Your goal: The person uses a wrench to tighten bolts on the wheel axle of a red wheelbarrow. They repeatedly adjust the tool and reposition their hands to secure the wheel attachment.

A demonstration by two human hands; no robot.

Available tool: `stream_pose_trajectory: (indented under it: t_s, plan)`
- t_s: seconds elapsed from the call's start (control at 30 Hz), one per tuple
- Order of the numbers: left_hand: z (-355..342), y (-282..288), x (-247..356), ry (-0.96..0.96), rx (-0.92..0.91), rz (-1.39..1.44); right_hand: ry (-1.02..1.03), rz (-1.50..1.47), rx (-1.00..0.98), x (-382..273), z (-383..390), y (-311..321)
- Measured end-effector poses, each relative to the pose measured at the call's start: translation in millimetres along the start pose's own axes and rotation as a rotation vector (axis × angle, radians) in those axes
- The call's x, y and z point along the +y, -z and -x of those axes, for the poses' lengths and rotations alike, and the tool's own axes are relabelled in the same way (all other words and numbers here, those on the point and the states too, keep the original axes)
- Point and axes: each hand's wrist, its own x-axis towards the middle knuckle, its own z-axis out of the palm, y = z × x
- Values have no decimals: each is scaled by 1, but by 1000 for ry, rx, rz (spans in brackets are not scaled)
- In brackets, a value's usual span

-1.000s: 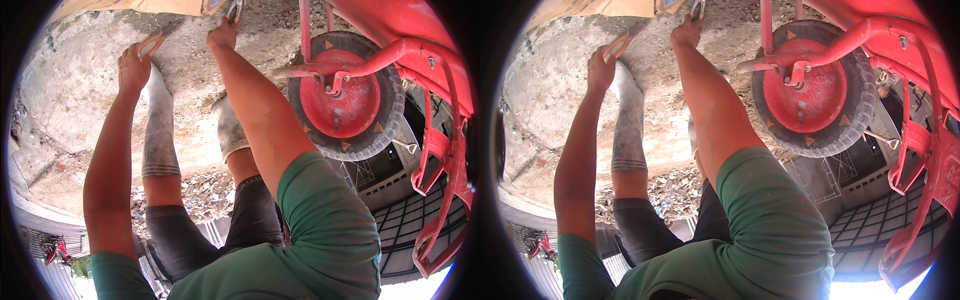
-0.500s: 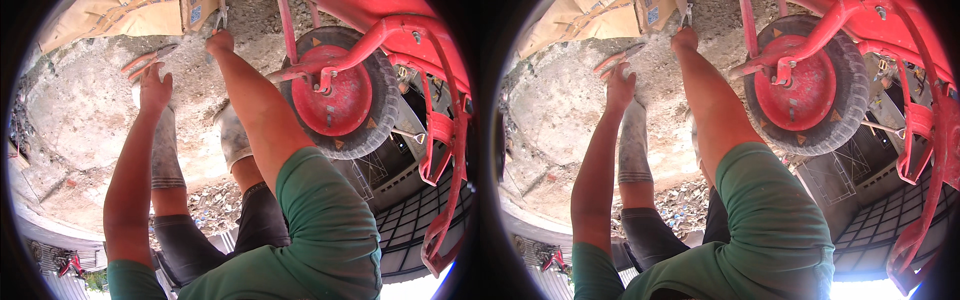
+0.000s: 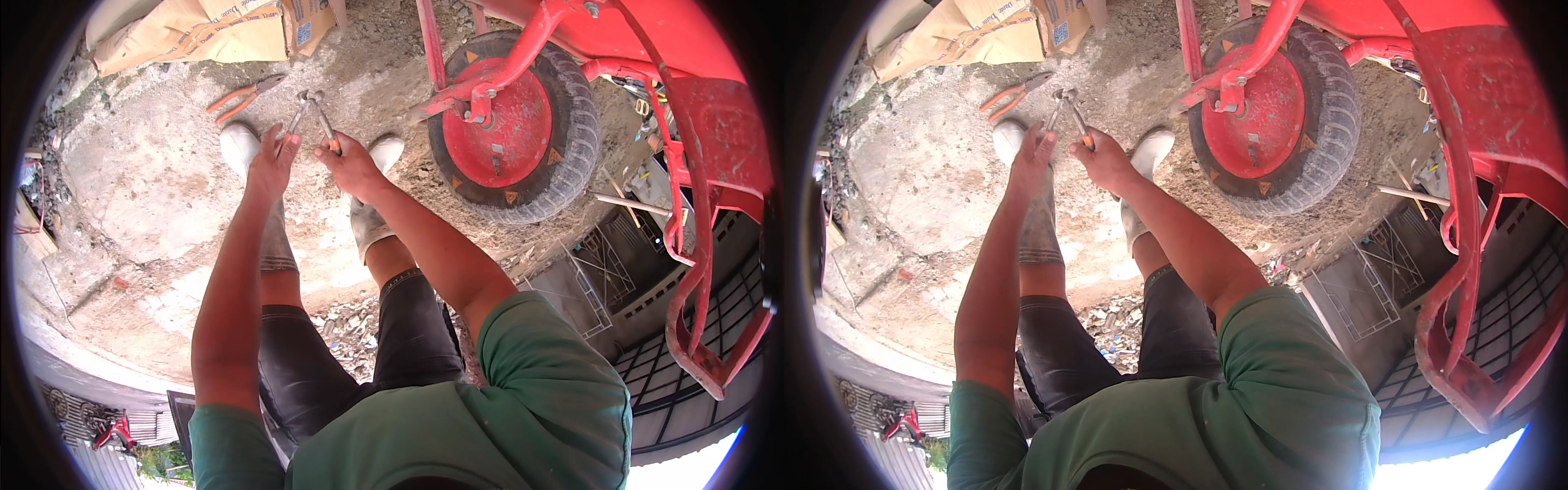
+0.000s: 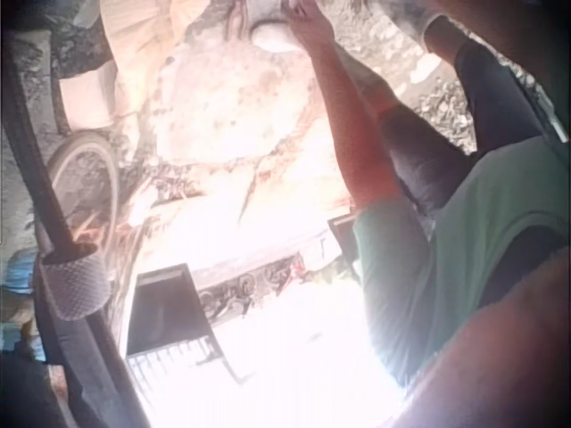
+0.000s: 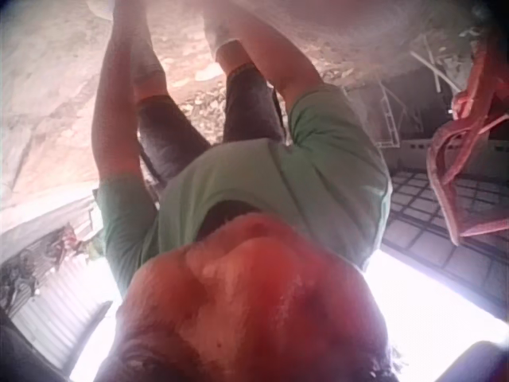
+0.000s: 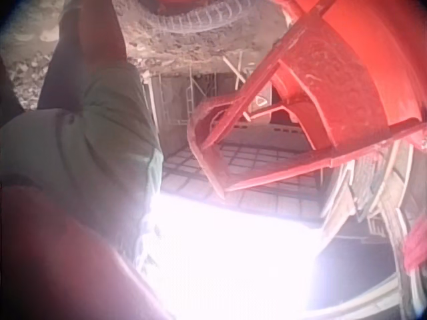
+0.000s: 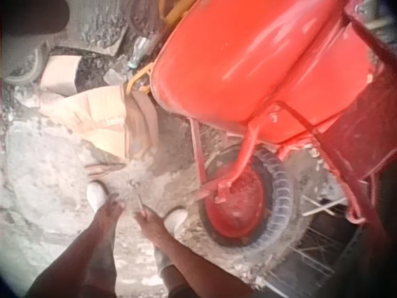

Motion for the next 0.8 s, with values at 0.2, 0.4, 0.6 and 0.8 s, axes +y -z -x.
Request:
stream_pose_trajectory:
  t_s: [0.2, 0.4, 0.6, 0.8]
  plan:
    - [80, -28, 32, 178, -262, 513, 86, -39, 66, 14, 58, -6]
    - [130, -37, 88, 226, -188, 416, -138, -269, 96, -2, 118, 11]
    - [141, -45, 107, 131, -197, 261, -204, -403, 77, 18, 148, 51]
    - [179, -64, 135, -261, -160, 32, -58, -662, 83, 22, 174, 45]
